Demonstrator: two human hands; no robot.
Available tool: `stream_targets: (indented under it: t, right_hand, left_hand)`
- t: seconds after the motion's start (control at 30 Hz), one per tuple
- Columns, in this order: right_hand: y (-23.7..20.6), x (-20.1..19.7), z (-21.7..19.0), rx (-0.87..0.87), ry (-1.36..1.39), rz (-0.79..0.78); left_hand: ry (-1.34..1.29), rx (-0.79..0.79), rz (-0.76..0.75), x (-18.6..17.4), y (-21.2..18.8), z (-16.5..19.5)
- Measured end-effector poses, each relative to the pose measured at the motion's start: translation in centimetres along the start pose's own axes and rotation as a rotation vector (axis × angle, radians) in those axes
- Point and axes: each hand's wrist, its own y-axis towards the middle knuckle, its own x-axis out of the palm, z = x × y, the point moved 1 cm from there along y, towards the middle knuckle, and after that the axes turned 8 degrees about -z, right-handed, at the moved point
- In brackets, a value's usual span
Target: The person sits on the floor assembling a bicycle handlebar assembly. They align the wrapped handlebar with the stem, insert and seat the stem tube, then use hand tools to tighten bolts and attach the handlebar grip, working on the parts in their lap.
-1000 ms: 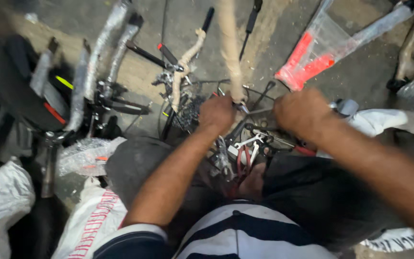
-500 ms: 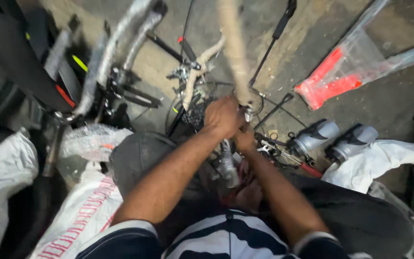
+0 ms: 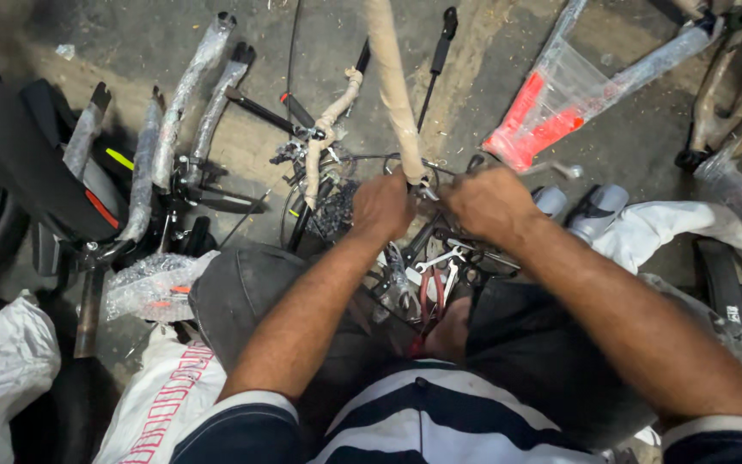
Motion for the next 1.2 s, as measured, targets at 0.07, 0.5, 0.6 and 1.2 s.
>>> stream_targets:
  t: [0.07,0.5,0.6,1.2]
  right_hand:
    - [0.2,-0.5,-0.4,0.004,-0.048,-0.024]
    - [1.7,5.5,0.9,0.183,0.432,-0.113]
    - [7.5,8.8,-5.4,0.239,1.019,0.277]
    - [-0.5,0.6,-1.0,-0.011,0.038,-0.032]
  left_hand:
    - [0.005,-0.003,0.014,0.2,0.0,-0.2]
    - [-0.050,0.060,-0.008,0.6,0.3,-4.4]
    - [-0.039,0.055,-0.022,0.3,0.8,-4.1]
    - [0.032,0.071,0.032,1.0,-0.4,-0.5]
